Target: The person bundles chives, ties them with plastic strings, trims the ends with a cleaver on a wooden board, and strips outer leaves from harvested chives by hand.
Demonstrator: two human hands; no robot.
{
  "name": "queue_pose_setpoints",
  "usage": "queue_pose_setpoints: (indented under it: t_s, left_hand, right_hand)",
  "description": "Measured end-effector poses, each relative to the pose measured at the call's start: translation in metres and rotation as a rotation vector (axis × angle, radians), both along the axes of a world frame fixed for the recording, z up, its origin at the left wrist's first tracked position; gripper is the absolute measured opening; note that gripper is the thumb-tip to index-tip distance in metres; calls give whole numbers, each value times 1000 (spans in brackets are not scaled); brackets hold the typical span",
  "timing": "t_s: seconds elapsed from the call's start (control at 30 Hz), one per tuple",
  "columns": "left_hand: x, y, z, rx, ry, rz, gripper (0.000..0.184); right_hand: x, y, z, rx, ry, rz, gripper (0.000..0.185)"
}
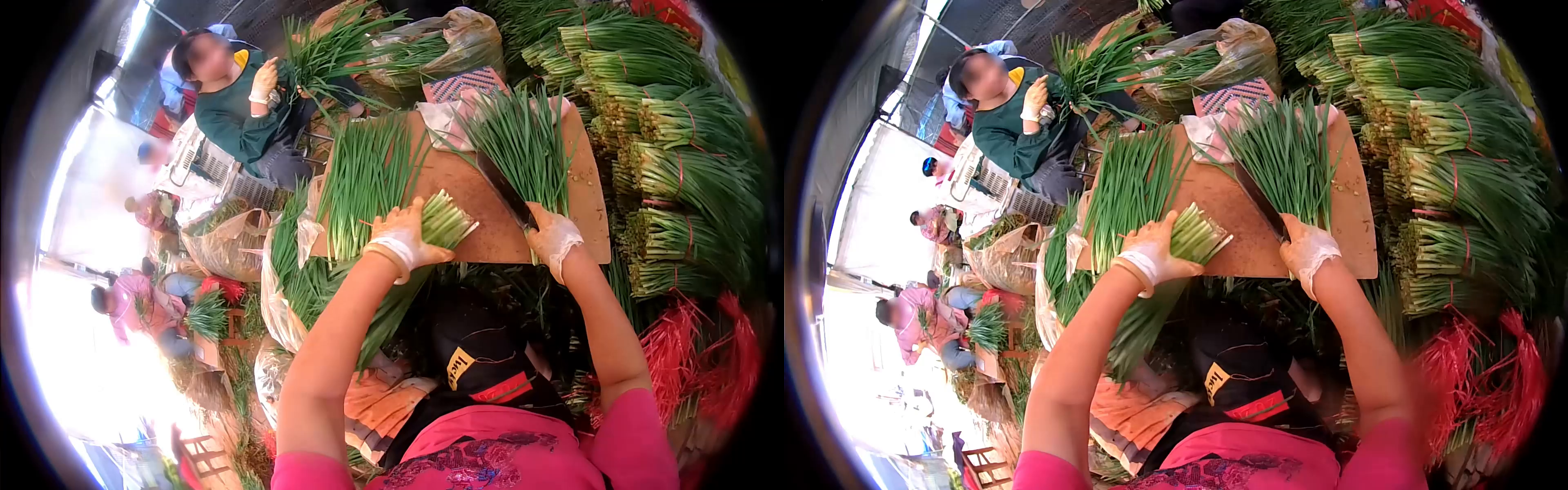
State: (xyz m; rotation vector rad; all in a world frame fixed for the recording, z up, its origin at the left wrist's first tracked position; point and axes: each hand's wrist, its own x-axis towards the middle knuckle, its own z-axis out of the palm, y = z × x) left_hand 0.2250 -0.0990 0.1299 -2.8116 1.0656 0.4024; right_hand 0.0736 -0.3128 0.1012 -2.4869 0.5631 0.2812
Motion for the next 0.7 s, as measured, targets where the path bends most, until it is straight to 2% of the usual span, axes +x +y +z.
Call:
queue_pose_setpoints:
  t_s: [0.03,0.07,0.17,0.2,0.3,0.33,0.43,0.47,0.6,0.7]
  left_hand:
    - [-5,-5,3,-53,-60,-32,109]
    - [-4,-16,7,-35,58,-2,104]
    - [-6,-38,-1,6,181,135,100]
    - [-5,-41,-8,-10,136,140,96]
    - [-7,-59,0,81,220,197,94]
    - [-7,-61,-1,91,250,249,90]
    - [0,-57,-7,10,321,262,85]
    - [0,-55,-9,0,320,265,82]
    - [-2,-55,-10,35,313,293,85]
    - [-5,-54,-11,17,254,291,69]
  right_hand:
    - [1,0,-3,14,0,-15,52]
    - [4,-1,-7,28,-2,-24,52]
    - [0,-2,-13,8,-81,52,49]
    - [-2,-1,-8,15,-120,40,47]
    - [-19,17,27,91,-208,-75,42]
    - [-24,19,19,74,-345,-71,38]
    - [-31,23,43,303,-224,-48,36]
    - [-33,24,31,233,-329,-14,37]
    - [-34,26,25,183,-329,67,37]
    - [-32,30,22,81,-293,116,35]
